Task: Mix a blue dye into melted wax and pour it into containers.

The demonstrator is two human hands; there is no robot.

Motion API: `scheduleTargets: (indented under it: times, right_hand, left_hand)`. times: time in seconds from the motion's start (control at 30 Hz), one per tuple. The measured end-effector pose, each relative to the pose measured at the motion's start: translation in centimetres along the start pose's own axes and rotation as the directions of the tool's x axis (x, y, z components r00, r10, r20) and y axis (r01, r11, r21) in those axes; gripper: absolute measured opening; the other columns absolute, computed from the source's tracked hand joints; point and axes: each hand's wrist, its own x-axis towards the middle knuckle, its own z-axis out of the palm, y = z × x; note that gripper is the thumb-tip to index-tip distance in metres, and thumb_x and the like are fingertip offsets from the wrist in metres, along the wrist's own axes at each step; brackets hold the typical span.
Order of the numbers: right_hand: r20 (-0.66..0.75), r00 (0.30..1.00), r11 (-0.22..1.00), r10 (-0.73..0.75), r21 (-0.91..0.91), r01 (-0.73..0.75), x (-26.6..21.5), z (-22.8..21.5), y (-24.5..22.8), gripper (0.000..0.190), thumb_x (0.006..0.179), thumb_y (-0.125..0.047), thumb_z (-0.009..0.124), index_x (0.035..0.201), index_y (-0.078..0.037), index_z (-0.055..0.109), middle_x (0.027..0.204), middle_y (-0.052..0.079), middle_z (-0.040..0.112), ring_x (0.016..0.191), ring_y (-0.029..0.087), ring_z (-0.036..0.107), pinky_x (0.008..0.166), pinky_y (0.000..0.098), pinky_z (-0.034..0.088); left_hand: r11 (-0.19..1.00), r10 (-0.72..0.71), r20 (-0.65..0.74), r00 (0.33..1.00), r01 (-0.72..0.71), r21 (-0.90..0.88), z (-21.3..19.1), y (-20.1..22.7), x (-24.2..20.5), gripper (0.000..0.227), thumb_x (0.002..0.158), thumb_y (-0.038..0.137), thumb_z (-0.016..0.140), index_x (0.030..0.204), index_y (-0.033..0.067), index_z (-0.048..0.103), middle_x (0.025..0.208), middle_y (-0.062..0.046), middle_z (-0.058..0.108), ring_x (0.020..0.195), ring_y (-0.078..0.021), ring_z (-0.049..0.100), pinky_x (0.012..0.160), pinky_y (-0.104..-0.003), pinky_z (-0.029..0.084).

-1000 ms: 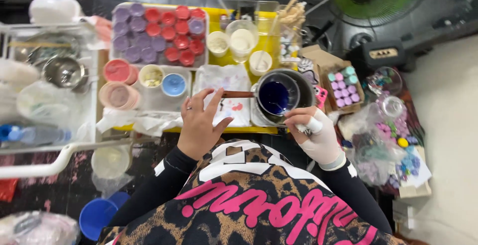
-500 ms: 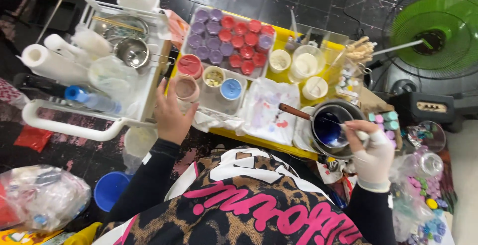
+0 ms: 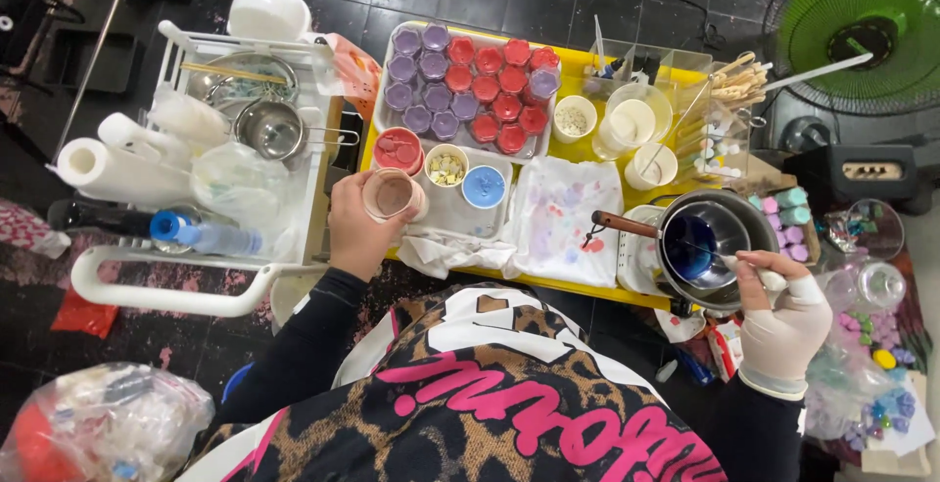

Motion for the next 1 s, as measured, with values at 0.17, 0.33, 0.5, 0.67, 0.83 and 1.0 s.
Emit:
scheduleTargets:
  times: [0.17, 0.33, 0.5, 0.67, 0.83, 1.0]
  right_hand:
    - [-0.046, 0.999, 0.997, 0.027, 0.074, -0.023, -0.4, 0.8, -0.3, 0.010, 0.110, 0.003, 0.068, 0.119, 0.003, 0.065, 0.112, 0.008, 0.071, 0.103, 0.011, 0.067, 0.099, 0.0215, 0.051]
    - [-0.083, 0.996, 0.995, 0.027, 0.102, -0.018, -0.3, 1.3, -0.3, 0.011, 0.112, 0.003, 0.067, 0.122, 0.003, 0.063, 0.114, 0.012, 0.072, 0.106, 0.014, 0.069, 0.101, 0.0219, 0.051]
    - [-0.102, 0.995, 0.991, 0.012, 0.136, 0.002, -0.9, 0.5, 1.6, 0.011, 0.112, 0.003, 0.064, 0.120, 0.001, 0.057, 0.121, 0.013, 0.066, 0.114, 0.021, 0.072, 0.106, 0.0272, 0.053]
    - [-0.168, 0.985, 0.992, -0.040, 0.111, 0.059, -1.7, -2.4, 6.8, 0.015, 0.109, 0.010, 0.064, 0.111, 0.001, 0.053, 0.123, 0.017, 0.068, 0.108, 0.016, 0.065, 0.109, 0.0277, 0.052]
    - [-0.294, 0.951, 0.986, 0.090, 0.160, -0.044, -1.6, -1.8, 4.4, 0.016, 0.102, 0.009, 0.062, 0.109, -0.002, 0.053, 0.112, 0.018, 0.069, 0.081, 0.012, 0.055, 0.077, 0.0228, 0.042]
    - [-0.221, 0.975, 0.990, -0.021, 0.133, 0.051, -2.9, -2.4, 6.4, 0.015, 0.105, 0.015, 0.058, 0.105, 0.001, 0.051, 0.120, 0.020, 0.068, 0.108, 0.022, 0.069, 0.106, 0.0324, 0.056]
  left_hand:
    - [0.997, -0.034, 0.073, 0.997, 0.038, -0.060, -0.7, -0.8, 0.9, 0.076, 0.073, 0.036, 0.094, 0.128, 0.0005, 0.056, 0.125, -0.016, 0.059, 0.117, -0.0315, 0.062, 0.099, -0.040, 0.050]
    - [0.994, -0.050, 0.109, 0.993, 0.060, -0.086, -1.5, 0.5, 1.1, 0.075, 0.074, 0.037, 0.091, 0.130, -0.0001, 0.056, 0.125, -0.016, 0.066, 0.114, -0.0296, 0.067, 0.097, -0.038, 0.052]
    - [0.959, 0.002, 0.084, 0.996, 0.022, -0.282, -1.7, -0.7, 0.8, 0.071, 0.091, 0.039, 0.080, 0.141, -0.0018, 0.050, 0.133, -0.015, 0.066, 0.121, -0.0216, 0.067, 0.102, -0.033, 0.052]
    - [0.825, 0.033, 0.010, 0.999, -0.022, -0.564, -1.1, -3.6, 0.1, 0.075, 0.101, 0.035, 0.072, 0.154, -0.0033, 0.035, 0.143, -0.015, 0.054, 0.131, -0.0210, 0.058, 0.111, -0.035, 0.048]
    - [0.797, 0.078, 0.016, 0.997, -0.052, -0.602, -2.8, -1.3, -0.1, 0.082, 0.098, 0.034, 0.076, 0.155, -0.0045, 0.030, 0.147, -0.014, 0.050, 0.134, -0.0218, 0.056, 0.114, -0.035, 0.048]
    - [0.891, 0.433, -0.025, 0.901, -0.432, -0.139, -3.5, 2.0, 0.0, 0.089, 0.080, 0.032, 0.089, 0.147, -0.0042, 0.041, 0.141, -0.020, 0.051, 0.131, -0.0329, 0.056, 0.112, -0.041, 0.047]
